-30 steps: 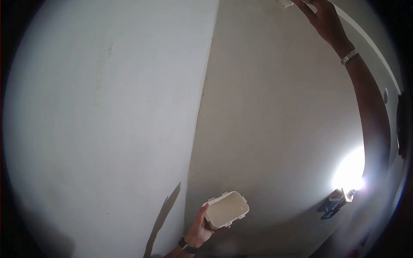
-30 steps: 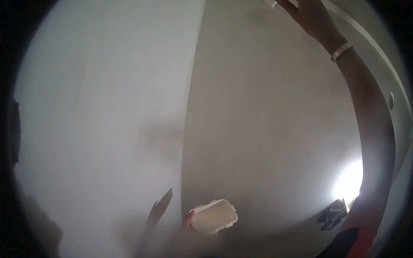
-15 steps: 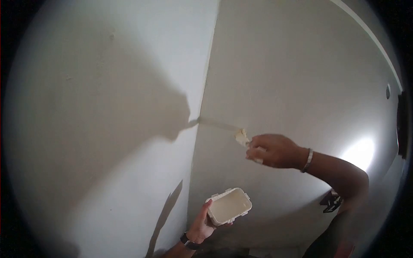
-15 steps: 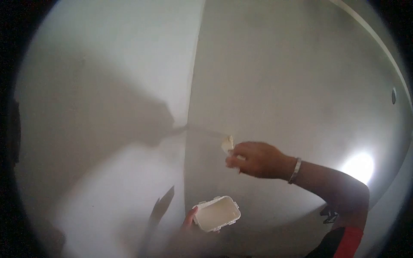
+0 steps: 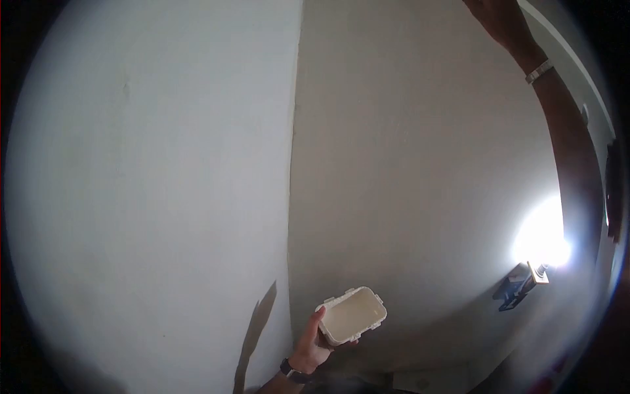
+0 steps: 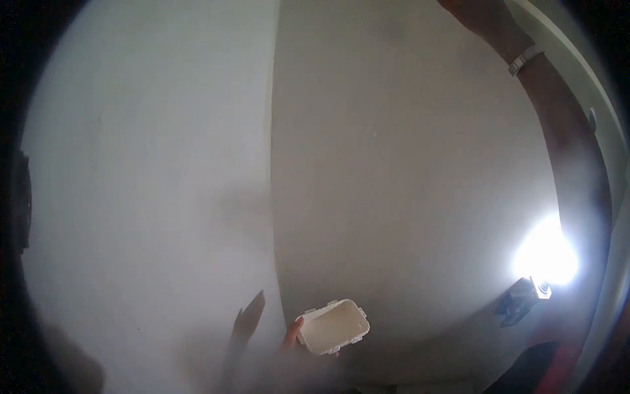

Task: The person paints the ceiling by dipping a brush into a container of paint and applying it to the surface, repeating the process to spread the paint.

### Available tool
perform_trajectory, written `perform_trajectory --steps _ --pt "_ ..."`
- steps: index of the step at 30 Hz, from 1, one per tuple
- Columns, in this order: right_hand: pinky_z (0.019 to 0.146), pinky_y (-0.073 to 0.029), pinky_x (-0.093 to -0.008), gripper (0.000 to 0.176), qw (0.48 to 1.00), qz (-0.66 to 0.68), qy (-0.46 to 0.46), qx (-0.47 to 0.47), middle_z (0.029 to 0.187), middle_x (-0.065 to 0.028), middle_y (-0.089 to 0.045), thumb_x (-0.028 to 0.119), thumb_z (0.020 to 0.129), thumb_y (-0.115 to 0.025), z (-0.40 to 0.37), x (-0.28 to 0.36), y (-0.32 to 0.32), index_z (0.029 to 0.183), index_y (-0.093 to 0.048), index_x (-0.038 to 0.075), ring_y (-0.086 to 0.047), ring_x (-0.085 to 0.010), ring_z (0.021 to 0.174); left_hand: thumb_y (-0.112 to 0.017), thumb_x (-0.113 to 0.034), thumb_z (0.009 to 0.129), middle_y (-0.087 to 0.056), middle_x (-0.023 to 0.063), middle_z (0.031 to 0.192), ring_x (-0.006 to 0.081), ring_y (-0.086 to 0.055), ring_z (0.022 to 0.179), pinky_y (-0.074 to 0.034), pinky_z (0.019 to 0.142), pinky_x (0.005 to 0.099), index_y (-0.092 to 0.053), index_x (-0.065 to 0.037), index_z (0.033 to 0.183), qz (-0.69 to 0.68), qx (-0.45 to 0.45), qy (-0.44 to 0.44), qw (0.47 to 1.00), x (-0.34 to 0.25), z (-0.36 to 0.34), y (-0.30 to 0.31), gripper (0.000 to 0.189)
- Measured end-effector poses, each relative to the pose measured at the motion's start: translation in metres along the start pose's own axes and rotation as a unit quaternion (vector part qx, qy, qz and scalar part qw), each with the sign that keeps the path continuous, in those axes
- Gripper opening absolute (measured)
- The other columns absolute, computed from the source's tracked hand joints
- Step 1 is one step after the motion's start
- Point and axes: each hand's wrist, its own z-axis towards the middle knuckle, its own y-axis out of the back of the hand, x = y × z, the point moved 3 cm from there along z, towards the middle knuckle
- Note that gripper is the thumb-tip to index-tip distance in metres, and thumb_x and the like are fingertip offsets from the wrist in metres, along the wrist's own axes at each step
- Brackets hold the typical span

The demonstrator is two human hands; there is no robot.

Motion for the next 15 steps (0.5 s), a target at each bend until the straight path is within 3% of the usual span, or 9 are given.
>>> perform_trajectory --steps 2,3,5,6,7,9,10,11,15 --pt "0.073 -0.053 -0.03 0.008 0.999 -0.028 0.024 -0.008 0.088 -0.0092 -0.067 0.008 0.089 -0.066 -0.019 -0.001 -0.004 0.092 -0.061 0.003 -0.066 -0.0194 0.081 -0.051 -0.054 0.092 -0.051 0.0101 0.132 0.0302 -0.058 0.113 -0.055 0.083 0.0493 -0.038 -0.013 0.137 -0.014 0.02 0.012 1.0 0.008 0.005 0.01 0.063" --pt "0.079 -0.053 -0.0341 0.018 0.996 -0.07 0.053 0.014 0.098 -0.0074 -0.068 0.018 0.088 -0.068 -0.036 0.006 -0.018 0.099 -0.063 0.005 -0.067 -0.0247 0.089 -0.051 -0.054 0.092 -0.051 0.0101 0.132 0.0302 -0.058 0.113 -0.055 0.083 0.0493 -0.038 -0.013 0.137 -0.013 0.021 0.013 1.0 0.008 0.004 0.011 0.063" --pt "0.078 -0.055 -0.0344 0.014 0.993 0.052 -0.048 0.096 0.096 -0.0099 -0.065 0.015 0.087 -0.068 -0.083 0.039 -0.037 0.099 -0.064 0.007 -0.066 -0.0267 0.088 -0.051 -0.054 0.092 -0.051 0.0108 0.132 0.0311 -0.058 0.112 -0.055 0.083 0.0491 -0.038 -0.012 0.137 -0.005 0.032 0.0 0.999 0.008 0.004 0.009 0.063" --pt "0.07 -0.055 -0.0345 0.018 0.992 0.002 0.097 0.077 0.095 -0.0055 -0.063 0.017 0.087 -0.065 -0.113 0.058 -0.054 0.104 -0.064 0.013 -0.064 -0.0219 0.082 -0.051 -0.054 0.092 -0.051 0.0108 0.132 0.0311 -0.058 0.112 -0.055 0.083 0.0491 -0.038 -0.012 0.137 -0.005 0.031 -0.002 0.999 0.006 0.003 0.006 0.063" --pt "0.071 -0.055 -0.0352 0.019 0.985 -0.006 0.126 0.116 0.094 -0.0056 -0.063 0.016 0.086 -0.066 -0.138 0.089 -0.061 0.105 -0.064 0.015 -0.064 -0.0231 0.085 -0.05 -0.054 0.092 -0.051 0.011 0.132 0.0313 -0.058 0.112 -0.055 0.083 0.049 -0.038 -0.012 0.138 -0.006 0.025 0.003 1.0 0.004 0.0 0.001 0.063" --pt "0.07 -0.056 -0.0357 0.015 0.97 0.173 0.061 0.162 0.091 -0.0073 -0.062 0.018 0.086 -0.065 -0.167 0.15 -0.062 0.101 -0.063 0.014 -0.064 -0.0237 0.085 -0.05 -0.054 0.092 -0.051 0.0112 0.132 0.0315 -0.058 0.112 -0.055 0.083 0.049 -0.037 -0.012 0.138 -0.01 0.019 0.008 1.0 0.005 -0.001 0.001 0.063" --pt "0.068 -0.056 -0.0346 0.011 0.919 0.289 -0.033 0.265 0.091 -0.0076 -0.062 0.018 0.087 -0.064 -0.179 0.171 -0.063 0.097 -0.06 0.014 -0.065 -0.0234 0.086 -0.05 -0.053 0.092 -0.051 0.011 0.132 0.0312 -0.058 0.112 -0.055 0.083 0.0489 -0.037 -0.012 0.138 -0.014 0.032 0.013 0.999 0.006 0.001 0.004 0.063" --pt "0.066 -0.056 -0.0335 0.012 0.943 0.247 0.088 0.205 0.091 -0.0077 -0.061 0.019 0.088 -0.063 -0.195 0.19 -0.066 0.097 -0.058 0.013 -0.065 -0.0234 0.085 -0.05 -0.053 0.093 -0.051 0.0108 0.133 0.0309 -0.058 0.112 -0.054 0.083 0.0488 -0.037 -0.012 0.139 -0.021 0.045 0.017 0.999 0.006 0.003 0.005 0.063" --pt "0.066 -0.056 -0.0352 0.014 0.878 0.383 0.026 0.286 0.094 -0.0073 -0.061 0.022 0.092 -0.059 -0.199 0.203 -0.072 0.102 -0.057 0.012 -0.064 -0.024 0.083 -0.049 -0.053 0.093 -0.05 0.0102 0.133 0.0299 -0.057 0.113 -0.054 0.085 0.0494 -0.037 -0.013 0.139 0.007 0.023 -0.002 1.0 0.005 0.003 0.001 0.062"
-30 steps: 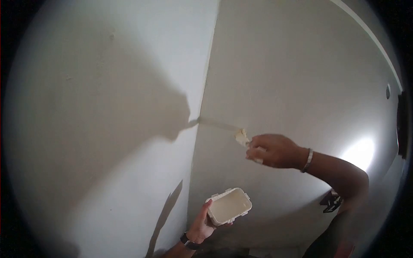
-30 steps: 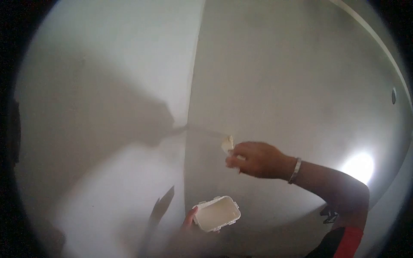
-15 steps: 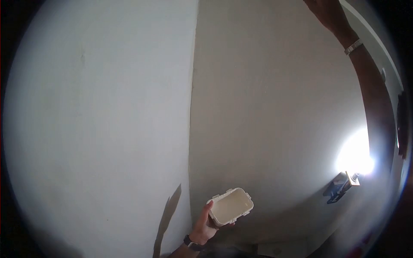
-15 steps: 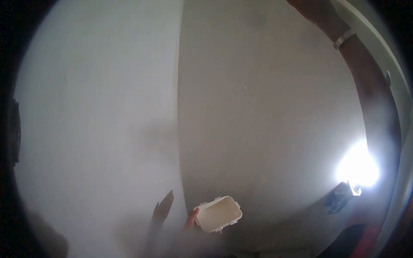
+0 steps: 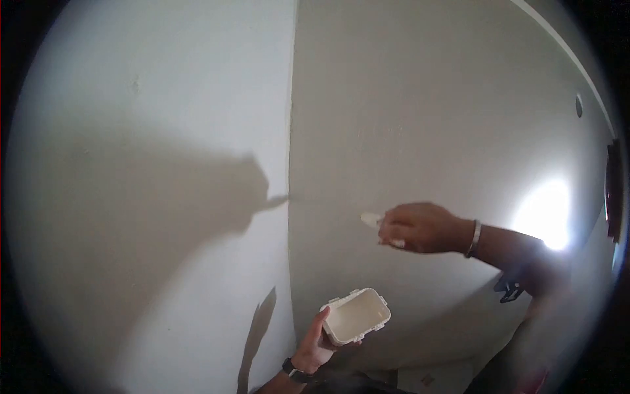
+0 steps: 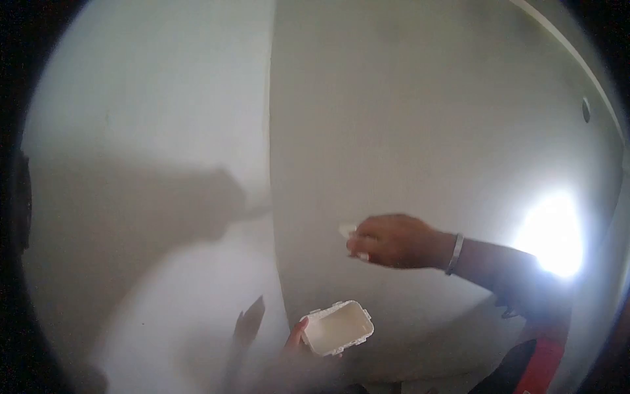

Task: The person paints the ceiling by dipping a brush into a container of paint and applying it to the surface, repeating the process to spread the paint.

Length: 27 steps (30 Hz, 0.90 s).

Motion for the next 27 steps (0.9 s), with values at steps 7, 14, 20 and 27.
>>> perform_trajectory --steps 7,14,20,27 --pt "0.078 -0.054 -0.0339 0.014 0.941 -0.26 0.018 -0.217 0.095 -0.0102 -0.067 0.014 0.088 -0.067 0.039 -0.078 0.17 0.1 -0.064 0.007 -0.066 -0.0259 0.09 -0.049 -0.054 0.093 -0.05 0.0089 0.134 0.0291 -0.056 0.116 -0.053 0.084 0.0497 -0.038 -0.013 0.139 -0.005 -0.027 0.009 1.0 0.0 -0.005 -0.005 0.062" --pt "0.078 -0.054 -0.0328 0.012 0.861 -0.389 -0.04 -0.324 0.094 -0.0103 -0.066 0.011 0.088 -0.066 0.016 -0.082 0.214 0.097 -0.063 0.004 -0.066 -0.023 0.088 -0.05 -0.054 0.093 -0.051 0.0099 0.133 0.0298 -0.058 0.112 -0.054 0.082 0.0475 -0.038 -0.013 0.138 0.021 -0.056 -0.008 0.998 -0.004 -0.01 -0.019 0.062" --pt "0.069 -0.056 -0.0363 0.019 0.933 -0.321 0.054 -0.157 0.094 -0.0072 -0.061 0.017 0.084 -0.069 0.006 -0.031 0.048 0.102 -0.063 0.015 -0.064 -0.0247 0.085 -0.05 -0.054 0.092 -0.053 0.0101 0.13 0.0293 -0.059 0.111 -0.054 0.082 0.0458 -0.038 -0.013 0.138 0.008 -0.037 -0.021 0.999 -0.004 -0.01 -0.018 0.063" --pt "0.065 -0.055 -0.0359 0.016 0.999 -0.016 0.03 0.011 0.092 -0.0087 -0.06 0.021 0.09 -0.061 0.016 0.022 0.003 0.102 -0.058 0.012 -0.063 -0.0232 0.083 -0.052 -0.055 0.091 -0.053 0.0089 0.131 0.0289 -0.058 0.112 -0.054 0.084 0.046 -0.038 -0.015 0.139 0.001 -0.014 -0.007 1.0 0.0 -0.008 -0.008 0.064"
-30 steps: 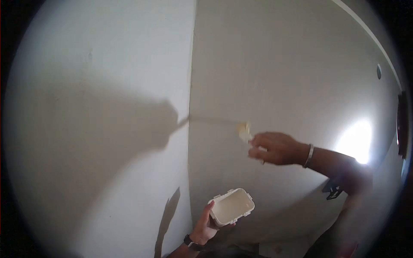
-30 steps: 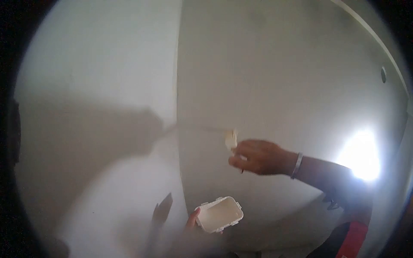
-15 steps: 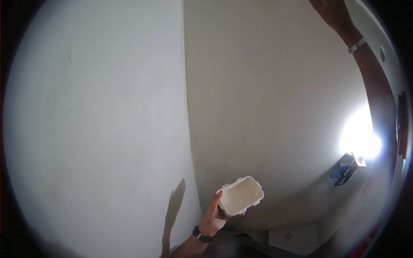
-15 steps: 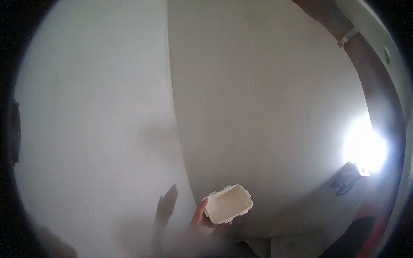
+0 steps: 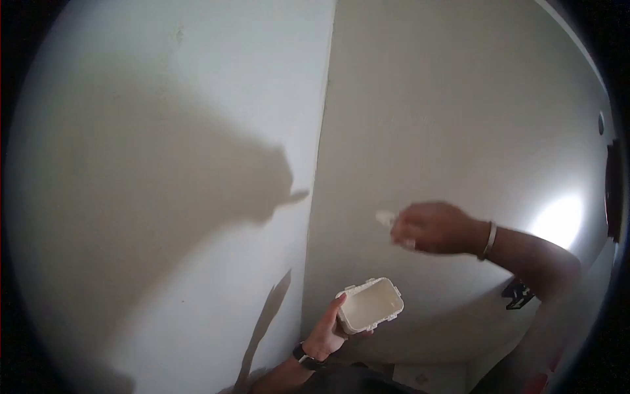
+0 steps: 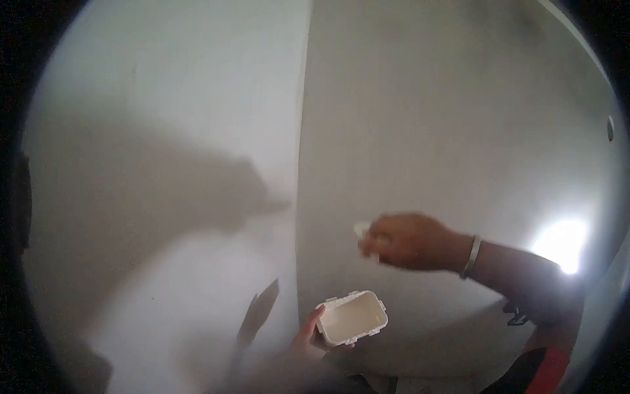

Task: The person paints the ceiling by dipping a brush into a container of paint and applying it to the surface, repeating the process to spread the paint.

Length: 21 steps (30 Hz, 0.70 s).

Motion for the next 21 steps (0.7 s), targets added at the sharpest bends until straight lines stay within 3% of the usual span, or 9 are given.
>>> perform_trajectory --steps 4,5,8,11,13,16,18,19,21 --pt "0.07 -0.053 -0.0359 0.013 0.987 -0.086 -0.081 -0.112 0.094 -0.009 -0.062 0.02 0.092 -0.059 0.033 -0.059 0.071 0.097 -0.06 0.008 -0.062 -0.0254 0.085 -0.052 -0.054 0.092 -0.05 0.0081 0.135 0.0283 -0.057 0.114 -0.054 0.084 0.0468 -0.038 -0.015 0.139 0.005 -0.033 0.0 0.999 -0.004 -0.004 -0.01 0.063" --pt "0.074 -0.053 -0.0341 0.014 0.978 -0.124 -0.037 -0.163 0.096 -0.0081 -0.063 0.019 0.091 -0.062 0.04 -0.078 0.095 0.099 -0.06 0.008 -0.063 -0.0239 0.087 -0.052 -0.054 0.092 -0.049 0.0078 0.136 0.0281 -0.057 0.114 -0.054 0.084 0.0469 -0.038 -0.015 0.138 0.004 -0.033 -0.004 0.999 -0.004 -0.005 -0.011 0.063" --pt "0.079 -0.054 -0.0347 0.015 0.942 -0.179 -0.02 -0.282 0.092 -0.0102 -0.066 0.015 0.089 -0.066 0.052 -0.12 0.166 0.098 -0.062 0.004 -0.066 -0.0261 0.085 -0.048 -0.051 0.093 -0.05 0.0118 0.133 0.0316 -0.055 0.116 -0.053 0.083 0.051 -0.038 -0.009 0.138 0.015 -0.06 -0.007 0.998 -0.006 -0.005 -0.014 0.062" --pt "0.073 -0.053 -0.0329 0.011 0.91 -0.275 -0.021 -0.31 0.091 -0.0102 -0.067 0.01 0.089 -0.065 0.063 -0.111 0.215 0.094 -0.06 0.002 -0.066 -0.0207 0.083 -0.047 -0.052 0.094 -0.05 0.0115 0.133 0.0312 -0.055 0.116 -0.053 0.085 0.0505 -0.038 -0.01 0.138 0.013 -0.037 -0.007 0.999 -0.001 -0.001 -0.007 0.061" --pt "0.072 -0.052 -0.0307 0.01 0.867 -0.35 0.056 -0.35 0.087 -0.0064 -0.065 0.012 0.09 -0.065 0.06 -0.113 0.221 0.094 -0.059 0.004 -0.064 -0.0162 0.081 -0.046 -0.052 0.094 -0.05 0.0114 0.133 0.031 -0.055 0.116 -0.053 0.085 0.0503 -0.038 -0.01 0.138 0.018 -0.045 -0.005 0.999 -0.001 -0.002 -0.007 0.061" --pt "0.081 -0.054 -0.035 0.015 0.902 -0.334 -0.002 -0.273 0.096 -0.0075 -0.066 0.013 0.088 -0.066 0.045 -0.109 0.15 0.1 -0.063 0.006 -0.065 -0.0246 0.086 -0.046 -0.052 0.094 -0.05 0.0112 0.133 0.0306 -0.055 0.116 -0.052 0.086 0.0503 -0.038 -0.01 0.138 0.024 -0.059 -0.007 0.998 -0.003 -0.003 -0.012 0.061" --pt "0.079 -0.055 -0.0348 0.018 0.894 -0.404 0.081 -0.177 0.098 -0.0065 -0.065 0.013 0.085 -0.067 0.041 -0.09 0.089 0.103 -0.064 0.01 -0.065 -0.0227 0.089 -0.045 -0.052 0.095 -0.05 0.0111 0.134 0.0305 -0.055 0.116 -0.052 0.086 0.0506 -0.037 -0.01 0.138 0.021 -0.06 -0.013 0.998 -0.002 -0.003 -0.012 0.061" --pt "0.078 -0.055 -0.0344 0.027 0.924 -0.351 0.044 -0.144 0.1 -0.0064 -0.063 0.018 0.084 -0.065 0.038 -0.074 0.059 0.111 -0.061 0.014 -0.063 -0.0222 0.093 -0.045 -0.052 0.095 -0.05 0.0109 0.134 0.0304 -0.055 0.116 -0.052 0.085 0.0508 -0.037 -0.01 0.139 0.02 -0.051 -0.009 0.998 -0.003 -0.003 -0.01 0.061" --pt "0.074 -0.056 -0.0333 0.025 0.979 -0.195 0.022 -0.061 0.093 -0.0077 -0.061 0.021 0.084 -0.065 0.027 -0.037 0.007 0.108 -0.061 0.014 -0.063 -0.0229 0.089 -0.045 -0.052 0.094 -0.049 0.0108 0.134 0.0304 -0.055 0.116 -0.052 0.085 0.051 -0.038 -0.01 0.139 0.022 -0.045 0.001 0.999 -0.003 -0.003 -0.01 0.061"
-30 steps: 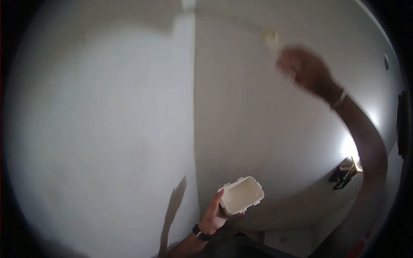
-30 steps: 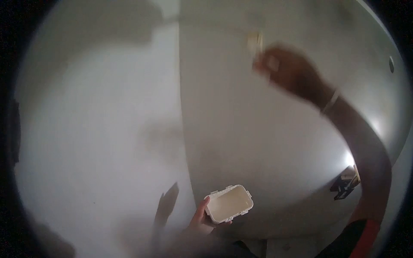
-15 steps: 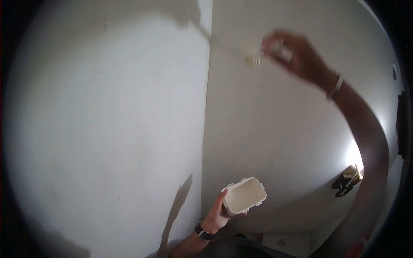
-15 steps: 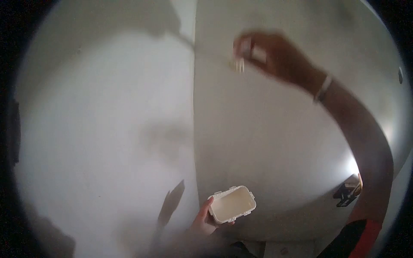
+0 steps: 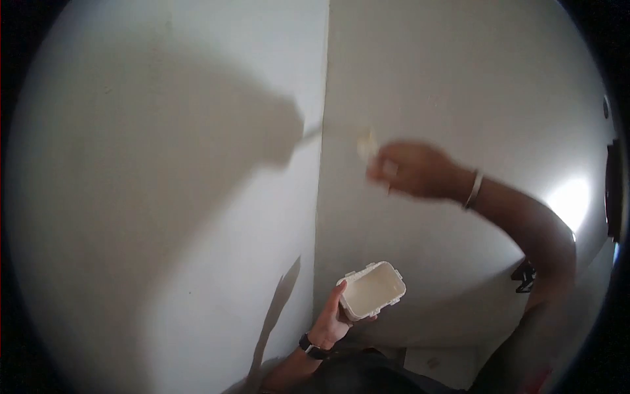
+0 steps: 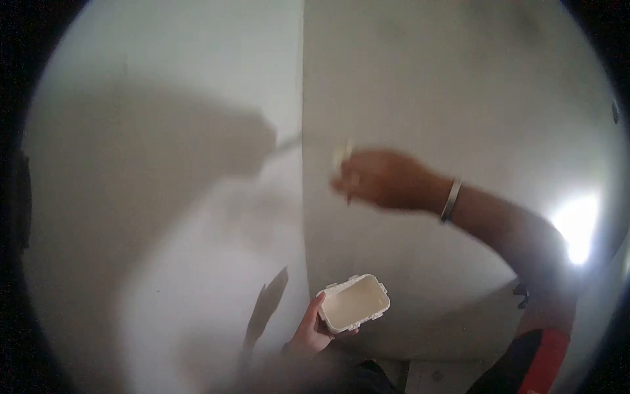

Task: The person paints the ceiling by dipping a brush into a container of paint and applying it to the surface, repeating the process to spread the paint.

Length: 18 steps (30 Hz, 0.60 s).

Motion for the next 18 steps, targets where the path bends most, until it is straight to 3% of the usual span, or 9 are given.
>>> perform_trajectory --steps 1,3,6,8,12,14,15,17,18 --pt "0.071 -0.056 -0.0305 0.023 0.992 0.116 -0.027 0.037 0.091 -0.0068 -0.06 0.022 0.083 -0.066 -0.004 0.022 -0.008 0.104 -0.06 0.013 -0.064 -0.0226 0.09 -0.045 -0.052 0.094 -0.05 0.0107 0.134 0.0306 -0.055 0.116 -0.052 0.085 0.051 -0.038 -0.01 0.139 -0.005 -0.015 0.002 1.0 0.0 0.0 0.0 0.061" --pt "0.07 -0.057 -0.0292 0.024 0.993 0.088 -0.002 -0.073 0.095 -0.0066 -0.06 0.021 0.081 -0.067 -0.024 0.076 0.0 0.101 -0.059 0.011 -0.065 -0.0234 0.092 -0.045 -0.052 0.094 -0.05 0.0107 0.134 0.0308 -0.055 0.116 -0.052 0.085 0.051 -0.038 -0.01 0.139 -0.001 -0.029 0.01 1.0 -0.002 0.001 -0.001 0.061" --pt "0.07 -0.058 -0.0309 0.025 0.971 0.196 -0.083 -0.108 0.101 -0.0071 -0.062 0.017 0.08 -0.071 -0.046 0.101 0.013 0.1 -0.058 0.011 -0.066 -0.024 0.093 -0.043 -0.052 0.094 -0.051 0.0108 0.133 0.0313 -0.055 0.115 -0.052 0.083 0.0505 -0.038 -0.01 0.138 -0.004 -0.024 0.019 1.0 0.004 0.002 0.002 0.061" --pt "0.066 -0.058 -0.0337 0.028 0.917 0.282 -0.2 -0.2 0.103 -0.0084 -0.064 0.011 0.077 -0.075 -0.064 0.103 0.017 0.101 -0.06 0.011 -0.068 -0.0245 0.089 -0.041 -0.051 0.094 -0.053 0.0122 0.131 0.0321 -0.057 0.113 -0.053 0.081 0.0512 -0.039 -0.01 0.138 0.01 -0.084 0.028 0.996 -0.001 0.002 -0.007 0.06" --pt "0.065 -0.058 -0.0324 0.028 0.85 0.36 -0.316 -0.219 0.098 -0.0127 -0.067 0.006 0.074 -0.078 -0.101 0.114 0.007 0.096 -0.061 0.008 -0.069 -0.0261 0.082 -0.04 -0.05 0.093 -0.054 0.0139 0.129 0.033 -0.058 0.111 -0.053 0.08 0.0522 -0.039 -0.009 0.138 0.029 -0.15 0.035 0.988 0.0 0.008 -0.003 0.06" --pt "0.066 -0.056 -0.0304 0.027 0.763 0.416 -0.436 -0.233 0.099 -0.015 -0.068 0.004 0.076 -0.076 -0.119 0.121 -0.008 0.098 -0.06 0.006 -0.069 -0.0242 0.08 -0.043 -0.045 0.096 -0.053 0.012 0.132 0.0301 -0.058 0.115 -0.054 0.084 0.0501 -0.039 -0.01 0.139 -0.01 -0.083 0.005 0.997 0.005 0.012 0.008 0.056" --pt "0.066 -0.056 -0.0304 0.027 0.768 0.42 -0.428 -0.225 0.099 -0.015 -0.068 0.004 0.076 -0.076 -0.128 0.122 -0.007 0.098 -0.06 0.006 -0.069 -0.0242 0.08 -0.043 -0.045 0.096 -0.053 0.012 0.132 0.0301 -0.058 0.115 -0.054 0.084 0.0501 -0.039 -0.01 0.139 -0.021 -0.083 -0.002 0.996 0.017 0.019 0.015 0.056" --pt "0.07 -0.055 -0.0298 0.025 0.706 0.449 -0.514 -0.19 0.098 -0.0127 -0.068 0.003 0.081 -0.072 -0.14 0.131 -0.02 0.102 -0.058 0.005 -0.068 -0.0231 0.082 -0.045 -0.043 0.095 -0.053 0.0123 0.132 0.0308 -0.058 0.114 -0.055 0.083 0.0492 -0.04 -0.008 0.138 -0.069 -0.121 -0.022 0.99 0.024 0.022 0.029 0.056" --pt "0.07 -0.055 -0.0298 0.025 0.707 0.454 -0.507 -0.194 0.098 -0.0127 -0.068 0.003 0.081 -0.072 -0.14 0.139 -0.026 0.102 -0.058 0.005 -0.068 -0.0231 0.082 -0.045 -0.041 0.095 -0.054 0.0123 0.132 0.0295 -0.058 0.114 -0.054 0.086 0.0486 -0.042 -0.007 0.138 -0.073 -0.139 -0.003 0.988 0.014 0.016 0.012 0.055"
